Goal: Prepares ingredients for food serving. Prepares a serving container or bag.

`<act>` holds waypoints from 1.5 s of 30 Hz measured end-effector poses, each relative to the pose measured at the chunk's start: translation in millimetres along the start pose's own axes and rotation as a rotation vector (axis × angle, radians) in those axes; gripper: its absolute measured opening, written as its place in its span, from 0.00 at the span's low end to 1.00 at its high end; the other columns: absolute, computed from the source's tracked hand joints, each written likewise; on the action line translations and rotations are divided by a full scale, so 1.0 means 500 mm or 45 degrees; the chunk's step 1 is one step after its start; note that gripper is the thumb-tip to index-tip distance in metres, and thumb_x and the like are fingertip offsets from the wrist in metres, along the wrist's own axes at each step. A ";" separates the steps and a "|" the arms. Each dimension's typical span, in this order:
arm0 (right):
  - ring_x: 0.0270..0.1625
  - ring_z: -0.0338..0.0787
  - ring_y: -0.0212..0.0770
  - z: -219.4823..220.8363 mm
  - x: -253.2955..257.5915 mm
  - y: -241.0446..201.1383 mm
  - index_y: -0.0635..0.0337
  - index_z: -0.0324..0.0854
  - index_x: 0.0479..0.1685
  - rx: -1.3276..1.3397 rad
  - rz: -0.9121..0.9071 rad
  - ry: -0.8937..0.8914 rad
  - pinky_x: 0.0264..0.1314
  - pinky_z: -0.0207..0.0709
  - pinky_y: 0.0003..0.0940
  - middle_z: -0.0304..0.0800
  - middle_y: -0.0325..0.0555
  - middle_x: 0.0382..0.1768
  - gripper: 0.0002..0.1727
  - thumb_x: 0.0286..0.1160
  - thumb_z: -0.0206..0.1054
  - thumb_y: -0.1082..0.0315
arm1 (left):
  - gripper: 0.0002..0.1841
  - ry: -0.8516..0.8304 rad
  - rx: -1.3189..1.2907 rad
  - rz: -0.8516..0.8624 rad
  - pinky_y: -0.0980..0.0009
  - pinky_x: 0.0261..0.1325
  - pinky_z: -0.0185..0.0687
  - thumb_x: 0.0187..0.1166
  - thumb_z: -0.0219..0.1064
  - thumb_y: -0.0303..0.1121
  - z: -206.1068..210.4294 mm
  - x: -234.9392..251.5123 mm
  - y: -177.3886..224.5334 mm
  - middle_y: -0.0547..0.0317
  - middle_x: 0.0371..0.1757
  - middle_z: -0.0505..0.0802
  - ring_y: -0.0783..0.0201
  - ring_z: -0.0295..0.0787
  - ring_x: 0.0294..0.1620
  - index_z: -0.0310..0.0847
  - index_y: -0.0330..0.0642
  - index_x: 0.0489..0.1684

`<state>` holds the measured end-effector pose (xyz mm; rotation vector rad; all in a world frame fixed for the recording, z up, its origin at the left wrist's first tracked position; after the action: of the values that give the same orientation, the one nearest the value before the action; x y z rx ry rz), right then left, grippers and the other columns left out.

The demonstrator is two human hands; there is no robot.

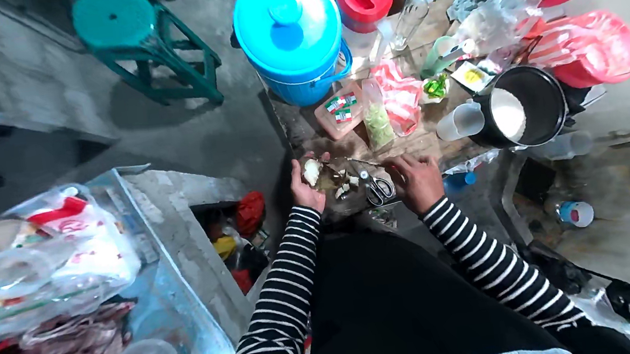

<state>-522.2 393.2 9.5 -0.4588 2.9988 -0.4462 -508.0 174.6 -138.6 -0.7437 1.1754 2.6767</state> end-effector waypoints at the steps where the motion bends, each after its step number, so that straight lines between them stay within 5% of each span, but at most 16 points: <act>1: 0.43 0.94 0.50 -0.020 -0.011 -0.010 0.47 0.89 0.59 0.094 0.006 0.051 0.48 0.84 0.57 0.94 0.46 0.49 0.13 0.82 0.65 0.61 | 0.37 -0.038 -0.104 -0.046 0.52 0.64 0.86 0.87 0.33 0.70 0.009 -0.007 -0.008 0.53 0.68 0.90 0.53 0.88 0.68 0.77 0.58 0.75; 3: 0.38 0.93 0.46 -0.056 -0.027 -0.046 0.50 0.88 0.60 0.282 -0.041 0.152 0.35 0.89 0.48 0.91 0.48 0.52 0.13 0.82 0.66 0.63 | 0.38 -0.054 -0.201 -0.123 0.50 0.64 0.85 0.86 0.32 0.70 0.031 -0.024 -0.022 0.51 0.70 0.89 0.51 0.86 0.70 0.77 0.56 0.76; 5: 0.37 0.92 0.42 -0.065 -0.037 -0.087 0.54 0.87 0.61 0.437 -0.112 0.174 0.35 0.90 0.42 0.89 0.50 0.53 0.14 0.81 0.66 0.65 | 0.39 0.031 -0.224 -0.173 0.47 0.68 0.83 0.87 0.34 0.69 0.057 -0.053 -0.028 0.48 0.72 0.88 0.49 0.85 0.72 0.75 0.52 0.78; 11: 0.37 0.93 0.46 -0.006 -0.048 -0.067 0.51 0.88 0.58 0.358 -0.123 0.083 0.34 0.90 0.45 0.90 0.49 0.50 0.13 0.81 0.65 0.61 | 0.34 0.050 -0.310 -0.141 0.47 0.69 0.82 0.92 0.38 0.61 0.134 -0.111 -0.034 0.44 0.67 0.89 0.47 0.86 0.69 0.78 0.44 0.72; 19: 0.35 0.93 0.41 0.002 -0.098 -0.031 0.53 0.90 0.56 0.398 -0.243 0.216 0.32 0.89 0.38 0.91 0.48 0.48 0.12 0.83 0.66 0.61 | 0.29 0.082 -0.322 -0.082 0.47 0.69 0.81 0.95 0.33 0.53 0.152 -0.153 -0.020 0.43 0.66 0.88 0.46 0.85 0.68 0.73 0.50 0.78; 35: 0.32 0.91 0.42 0.024 -0.130 -0.025 0.56 0.92 0.51 0.455 -0.412 0.324 0.30 0.86 0.37 0.91 0.49 0.38 0.11 0.83 0.66 0.64 | 0.33 0.231 -0.406 -0.205 0.47 0.70 0.80 0.94 0.34 0.54 0.139 -0.178 -0.061 0.36 0.67 0.88 0.43 0.85 0.69 0.74 0.36 0.74; 45: 0.32 0.92 0.46 0.047 -0.115 -0.027 0.56 0.92 0.52 0.335 -0.433 0.248 0.29 0.87 0.41 0.90 0.50 0.37 0.12 0.86 0.63 0.65 | 0.34 0.288 -0.410 -0.214 0.48 0.67 0.81 0.94 0.33 0.57 0.123 -0.176 -0.078 0.40 0.64 0.90 0.46 0.87 0.67 0.77 0.38 0.70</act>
<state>-460.9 391.7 -7.3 -0.9535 2.9778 -0.9471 -443.4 252.8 -86.5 -1.1622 0.6844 2.7219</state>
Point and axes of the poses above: each hand's wrist, its own x-axis towards the middle knuckle, its own z-axis out of the palm, y = z × x, the point moved 10 cm from there along x, towards the middle knuckle
